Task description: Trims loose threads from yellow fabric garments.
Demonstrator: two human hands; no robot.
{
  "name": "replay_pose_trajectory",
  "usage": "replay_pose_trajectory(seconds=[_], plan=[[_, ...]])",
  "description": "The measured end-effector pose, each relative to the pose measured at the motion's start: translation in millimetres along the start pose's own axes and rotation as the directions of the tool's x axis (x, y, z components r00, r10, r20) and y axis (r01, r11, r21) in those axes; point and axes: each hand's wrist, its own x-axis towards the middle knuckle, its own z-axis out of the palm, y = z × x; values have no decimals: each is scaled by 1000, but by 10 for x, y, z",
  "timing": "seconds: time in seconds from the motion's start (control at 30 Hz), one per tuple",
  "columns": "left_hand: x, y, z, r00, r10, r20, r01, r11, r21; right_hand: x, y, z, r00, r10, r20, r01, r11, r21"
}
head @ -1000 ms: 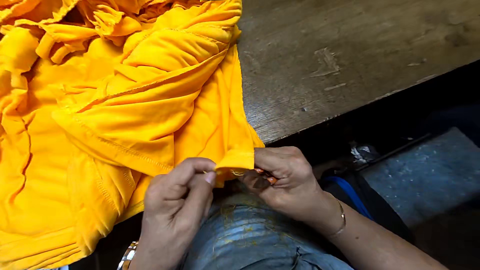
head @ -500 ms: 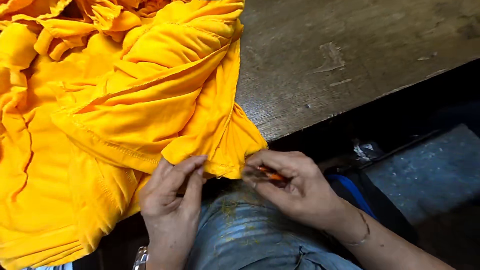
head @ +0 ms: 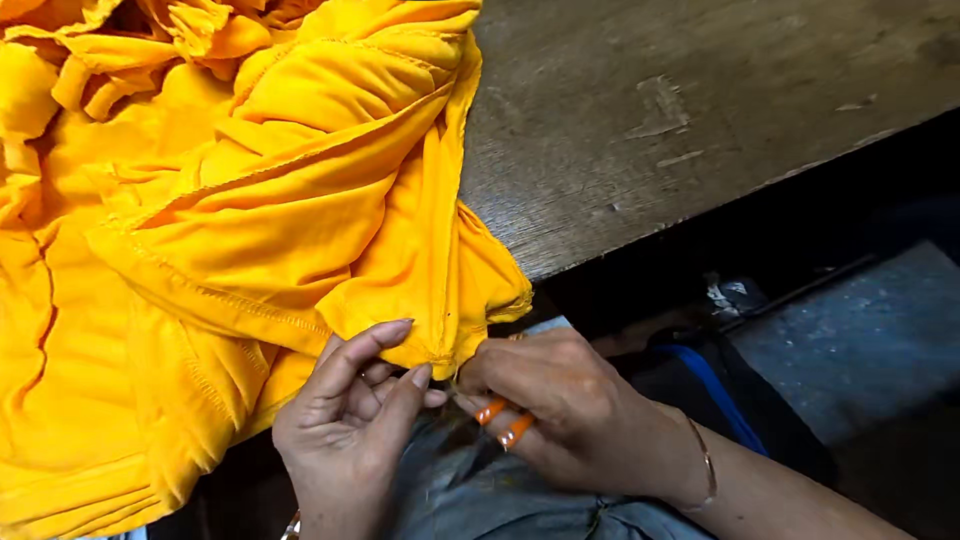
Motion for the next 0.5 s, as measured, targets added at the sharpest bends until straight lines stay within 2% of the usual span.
replay_pose_trajectory(seconds=[0.17, 0.27, 0.37, 0.43, 0.5], plan=[[-61, -4, 60, 1000, -27, -3, 27, 999, -43, -86, -115, 49, 1000, -29, -3, 28, 986, -162], [-65, -4, 64, 999, -22, -23, 22, 1000, -8, -100, -146, 70, 998, -66, -3, 64, 981, -186], [-58, 42, 8, 997, -62, -50, 60, 997, -43, -119, -127, 2, 1000, 14, -18, -17, 980, -199], [-66, 75, -35, 994, -93, -66, 87, 993, -81, -136, -74, -43, 995, 68, -72, -87, 950, -299], [-76, 101, -51, 991, -115, -64, 108, 988, -112, -151, -28, -52, 991, 63, -119, -105, 913, -394]])
